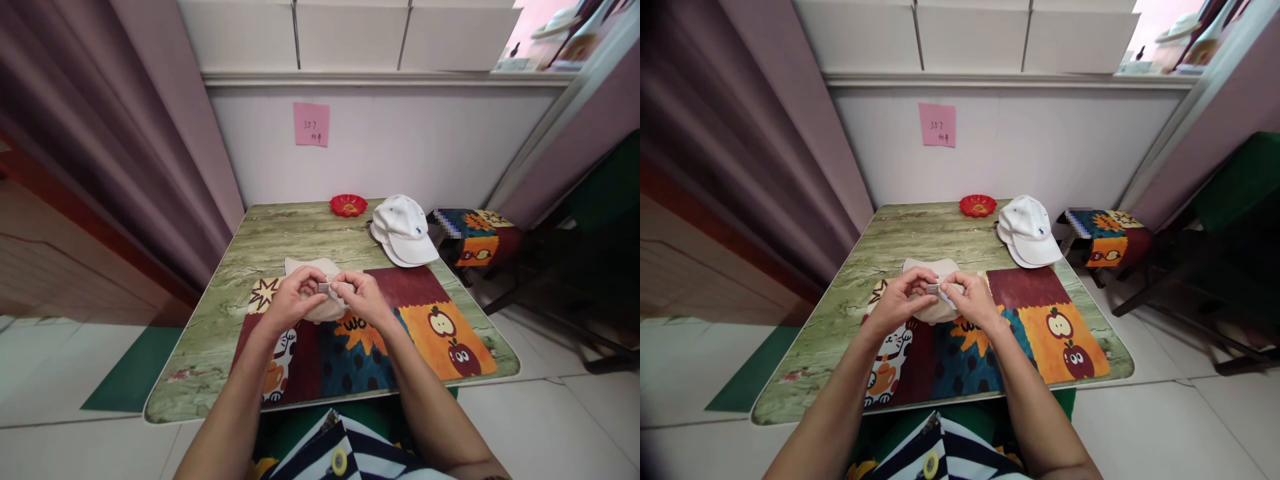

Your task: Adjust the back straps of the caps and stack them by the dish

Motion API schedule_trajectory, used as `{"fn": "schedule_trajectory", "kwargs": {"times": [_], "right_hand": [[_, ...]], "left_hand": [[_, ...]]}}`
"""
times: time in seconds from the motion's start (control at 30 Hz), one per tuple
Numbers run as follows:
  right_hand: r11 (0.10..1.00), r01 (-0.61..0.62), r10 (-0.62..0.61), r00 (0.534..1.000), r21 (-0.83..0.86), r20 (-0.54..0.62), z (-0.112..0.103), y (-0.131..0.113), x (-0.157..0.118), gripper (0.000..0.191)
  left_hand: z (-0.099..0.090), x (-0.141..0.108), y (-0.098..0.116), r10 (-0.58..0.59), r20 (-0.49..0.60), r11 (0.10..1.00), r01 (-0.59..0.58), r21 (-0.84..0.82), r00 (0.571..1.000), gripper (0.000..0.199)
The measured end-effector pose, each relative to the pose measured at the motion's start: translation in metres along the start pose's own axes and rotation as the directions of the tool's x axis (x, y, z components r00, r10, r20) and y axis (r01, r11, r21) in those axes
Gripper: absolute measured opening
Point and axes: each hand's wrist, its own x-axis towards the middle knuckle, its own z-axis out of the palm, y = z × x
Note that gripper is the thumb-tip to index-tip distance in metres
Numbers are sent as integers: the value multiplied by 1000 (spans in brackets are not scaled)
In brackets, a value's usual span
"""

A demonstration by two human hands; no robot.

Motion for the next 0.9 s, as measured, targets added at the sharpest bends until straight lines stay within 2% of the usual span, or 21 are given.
{"fn": "schedule_trajectory", "kwargs": {"times": [0.1, 0.3, 0.43, 0.57, 0.67, 0.8, 0.9], "right_hand": [[996, -5, 4, 1000, 93, 8, 4, 1, 1, 24], [995, -19, 22, 999, 101, -30, 9, -1, 3, 25], [986, -19, 26, 999, 168, -35, 10, -3, 3, 25], [948, -92, 107, 994, 303, -33, 8, -6, 3, 24], [941, -126, 136, 991, 315, -13, 7, -8, 3, 21], [944, -107, 108, 994, 312, 12, 9, -9, 4, 21], [944, -100, 94, 995, 314, 33, 9, -8, 4, 22]], "left_hand": [[4, -1, -4, 121, -82, 982, -107, 156, 989, 20], [5, -3, -1, 190, -157, 950, -141, 278, 969, 20], [3, -3, 5, 204, -132, 935, -154, 318, 970, 20], [1, -3, 11, 194, -116, 931, -146, 334, 974, 20], [1, -3, 12, 196, -100, 935, -156, 319, 975, 19], [2, -2, 10, 185, -48, 938, -162, 306, 981, 19], [2, -2, 10, 168, -48, 941, -146, 306, 985, 19]]}}
